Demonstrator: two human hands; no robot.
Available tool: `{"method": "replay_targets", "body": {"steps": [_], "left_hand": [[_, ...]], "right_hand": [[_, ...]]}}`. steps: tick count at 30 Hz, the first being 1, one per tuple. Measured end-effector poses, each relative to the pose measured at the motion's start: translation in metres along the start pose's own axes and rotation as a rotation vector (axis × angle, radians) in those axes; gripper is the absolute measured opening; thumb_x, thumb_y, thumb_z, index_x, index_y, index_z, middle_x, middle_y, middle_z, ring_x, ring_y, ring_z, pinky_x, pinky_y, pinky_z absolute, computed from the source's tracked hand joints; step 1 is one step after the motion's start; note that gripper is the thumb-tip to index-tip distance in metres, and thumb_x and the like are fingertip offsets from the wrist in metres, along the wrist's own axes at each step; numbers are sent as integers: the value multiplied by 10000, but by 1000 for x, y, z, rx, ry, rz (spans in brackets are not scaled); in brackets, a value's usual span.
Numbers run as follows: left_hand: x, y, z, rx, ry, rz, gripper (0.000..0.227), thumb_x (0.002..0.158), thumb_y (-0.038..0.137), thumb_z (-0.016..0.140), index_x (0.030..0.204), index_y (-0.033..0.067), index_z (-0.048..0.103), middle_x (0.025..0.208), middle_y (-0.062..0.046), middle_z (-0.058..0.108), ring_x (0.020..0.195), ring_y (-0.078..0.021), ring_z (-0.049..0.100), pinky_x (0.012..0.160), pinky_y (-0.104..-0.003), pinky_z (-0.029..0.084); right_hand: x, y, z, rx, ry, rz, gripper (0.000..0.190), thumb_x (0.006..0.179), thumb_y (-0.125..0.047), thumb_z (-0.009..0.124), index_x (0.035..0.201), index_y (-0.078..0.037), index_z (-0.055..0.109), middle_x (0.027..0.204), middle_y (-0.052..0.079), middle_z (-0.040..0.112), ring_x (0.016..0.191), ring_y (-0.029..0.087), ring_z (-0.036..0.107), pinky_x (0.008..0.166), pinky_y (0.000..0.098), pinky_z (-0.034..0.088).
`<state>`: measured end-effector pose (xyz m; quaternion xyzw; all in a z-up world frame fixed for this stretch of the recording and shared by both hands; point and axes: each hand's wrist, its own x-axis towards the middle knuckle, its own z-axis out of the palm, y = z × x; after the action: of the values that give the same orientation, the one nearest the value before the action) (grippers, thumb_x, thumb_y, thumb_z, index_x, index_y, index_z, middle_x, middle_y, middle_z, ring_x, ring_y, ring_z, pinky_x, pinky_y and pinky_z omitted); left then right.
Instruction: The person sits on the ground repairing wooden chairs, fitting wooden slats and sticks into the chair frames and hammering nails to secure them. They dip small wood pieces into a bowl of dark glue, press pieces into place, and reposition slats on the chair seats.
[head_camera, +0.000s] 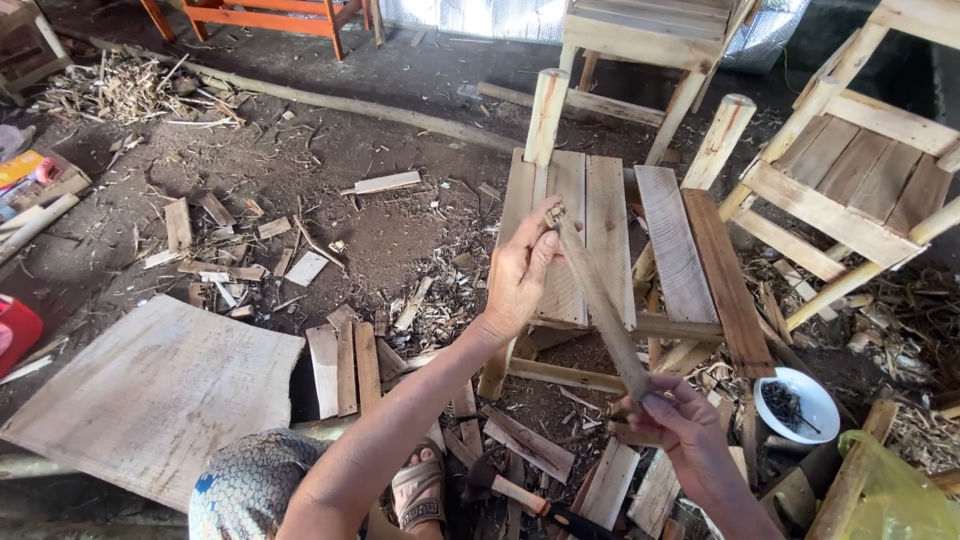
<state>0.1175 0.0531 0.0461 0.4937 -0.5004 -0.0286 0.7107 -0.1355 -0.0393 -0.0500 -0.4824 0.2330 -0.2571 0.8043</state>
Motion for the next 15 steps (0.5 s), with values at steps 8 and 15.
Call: {"method": "replay_targets", "body": {"steps": [8,15], "left_hand": [[-13,12,19,-382,0,-164,538,902,193,575,1385,64,374,1033,-134,659,833,-187,677,754,-271,604],[-30,29,37,-296,-140,-266,607,955,178,466,1484,91,182,985,-83,592,756,-141,630,714,-234,547]], "right_hand": [[-17,3,25,93,-81,284,340,796,-51,606,1126,27,580,765,131,635,580,182,581,570,324,526],[-21,12,29,-147,-71,430,397,819,-120,588,1180,42,621,866,171,679,675,246,639,651,356,551]]}}
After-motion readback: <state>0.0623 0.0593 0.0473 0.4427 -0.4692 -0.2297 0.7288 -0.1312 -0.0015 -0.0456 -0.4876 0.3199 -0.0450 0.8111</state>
